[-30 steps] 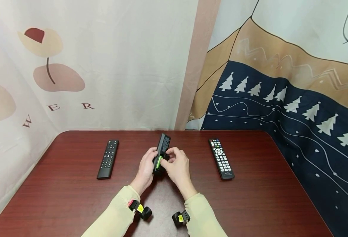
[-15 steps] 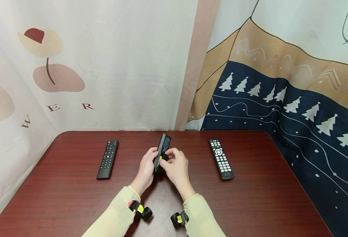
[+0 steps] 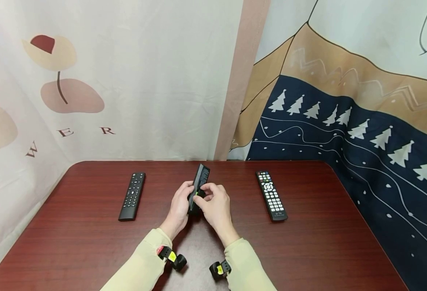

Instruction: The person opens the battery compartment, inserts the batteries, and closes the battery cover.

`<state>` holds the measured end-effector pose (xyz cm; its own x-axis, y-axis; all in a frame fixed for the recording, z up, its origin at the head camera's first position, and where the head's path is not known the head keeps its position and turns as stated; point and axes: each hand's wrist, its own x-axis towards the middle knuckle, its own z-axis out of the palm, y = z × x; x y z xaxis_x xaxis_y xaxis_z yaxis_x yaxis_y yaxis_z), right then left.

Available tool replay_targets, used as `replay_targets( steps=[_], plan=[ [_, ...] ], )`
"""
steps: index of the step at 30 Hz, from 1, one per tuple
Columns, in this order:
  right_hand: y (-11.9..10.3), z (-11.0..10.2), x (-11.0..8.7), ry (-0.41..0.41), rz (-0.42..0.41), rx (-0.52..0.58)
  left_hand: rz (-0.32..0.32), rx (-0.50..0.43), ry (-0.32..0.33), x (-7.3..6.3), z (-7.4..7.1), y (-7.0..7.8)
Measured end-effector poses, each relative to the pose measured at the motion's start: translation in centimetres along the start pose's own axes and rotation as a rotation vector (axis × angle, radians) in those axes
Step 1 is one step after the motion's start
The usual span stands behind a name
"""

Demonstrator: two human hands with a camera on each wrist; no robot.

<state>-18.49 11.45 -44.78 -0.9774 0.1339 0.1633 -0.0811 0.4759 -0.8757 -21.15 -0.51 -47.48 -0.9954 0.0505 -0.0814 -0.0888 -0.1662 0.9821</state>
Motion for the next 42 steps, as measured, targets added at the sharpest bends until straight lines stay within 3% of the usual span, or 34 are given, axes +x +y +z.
replay_targets(
  steps=[28, 42],
  plan=[
    [0.83, 0.47, -0.28, 0.087, -0.194, -0.027, -0.001, -0.014, -0.002, -0.02, -0.08, 0.01],
    [0.79, 0.6, -0.36, 0.11, -0.236, -0.043, -0.001, -0.001, -0.015, -0.05, 0.12, 0.29]
  ],
)
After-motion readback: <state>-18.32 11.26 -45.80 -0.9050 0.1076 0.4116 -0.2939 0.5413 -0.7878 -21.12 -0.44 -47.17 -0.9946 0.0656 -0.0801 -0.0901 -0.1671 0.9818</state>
